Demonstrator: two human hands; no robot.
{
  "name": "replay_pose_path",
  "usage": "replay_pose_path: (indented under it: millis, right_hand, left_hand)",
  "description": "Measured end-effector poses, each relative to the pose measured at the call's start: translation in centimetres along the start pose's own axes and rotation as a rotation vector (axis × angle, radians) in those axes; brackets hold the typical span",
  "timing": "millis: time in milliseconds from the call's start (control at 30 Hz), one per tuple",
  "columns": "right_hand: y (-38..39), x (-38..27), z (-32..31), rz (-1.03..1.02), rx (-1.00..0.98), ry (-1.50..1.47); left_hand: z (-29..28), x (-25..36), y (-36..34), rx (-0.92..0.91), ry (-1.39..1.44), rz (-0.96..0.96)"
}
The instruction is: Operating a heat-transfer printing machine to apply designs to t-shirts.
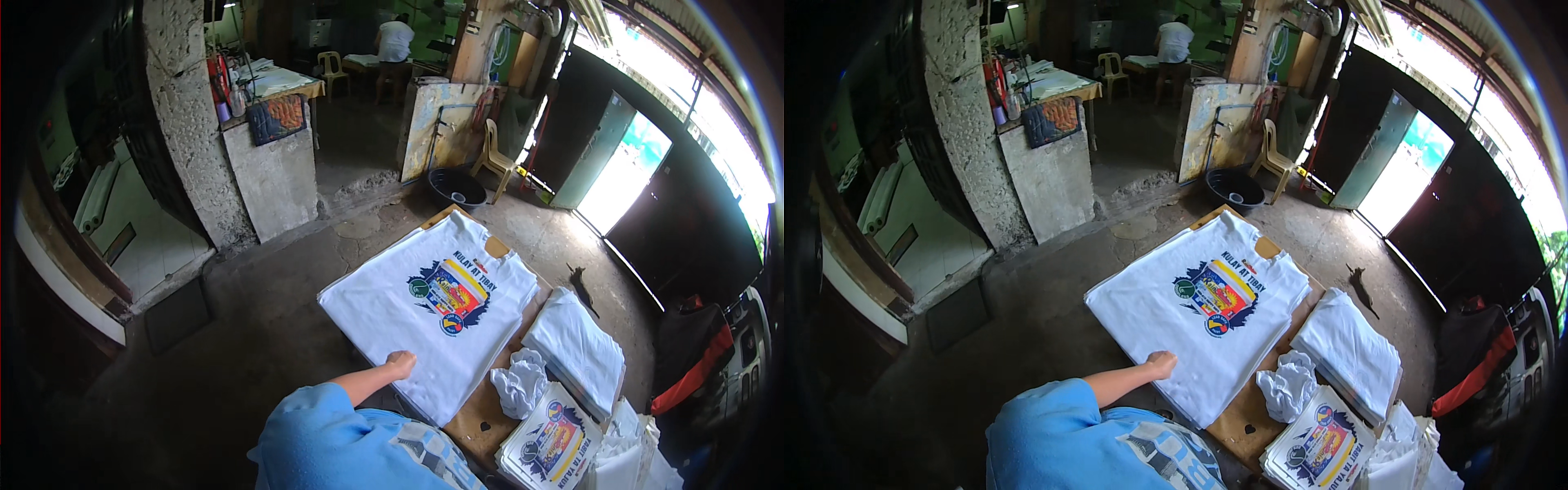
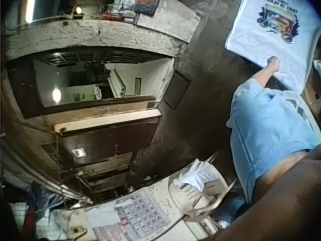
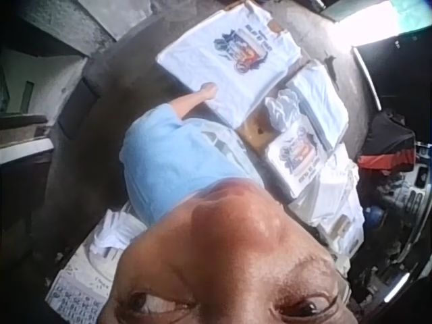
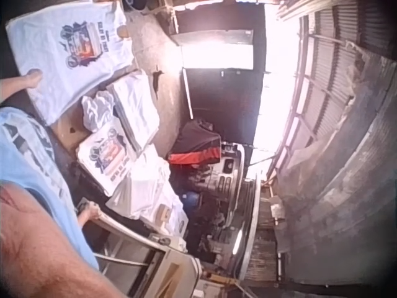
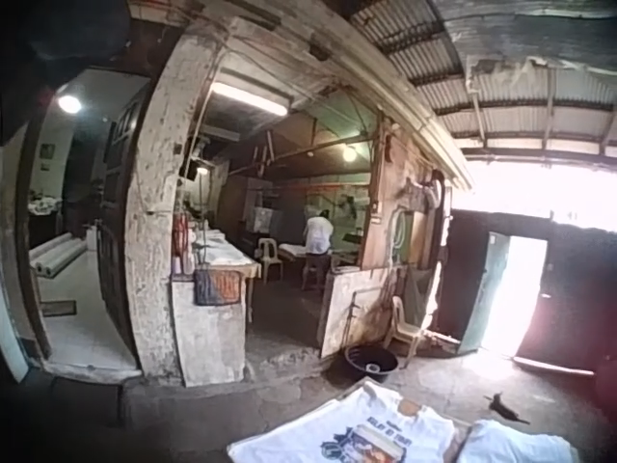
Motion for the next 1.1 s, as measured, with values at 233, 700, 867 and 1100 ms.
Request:
replay_pose_path:
  millis: [233,700,867,1100]
  right_hand:
    - [-4.7,16.3,6.7,-0.279,0.716,0.448]
    - [1.4,-0.6,-4.4,-0.038,0.187,0.023]
    - [1.4,-2.6,-5.5,-0.035,0.135,-0.014]
    - [1.5,-3.4,-6.5,-0.046,0.183,-0.021]
  left_hand:
    - [0.7,4.1,-1.9,-0.193,-0.088,0.218]
    - [1.9,1.9,1.0,-0.208,-0.074,0.07]
    - [-3.2,1.7,-0.8,0.008,0.045,0.023]
    - [2.0,2.7,0.9,-0.099,-0.009,0.022]
Point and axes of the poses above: each hand's wrist, its own y-axis away from the middle knuckle, its own z-axis out of the palm, x = y × z, the point moved 8 cm from there along -y, towards the middle knuckle
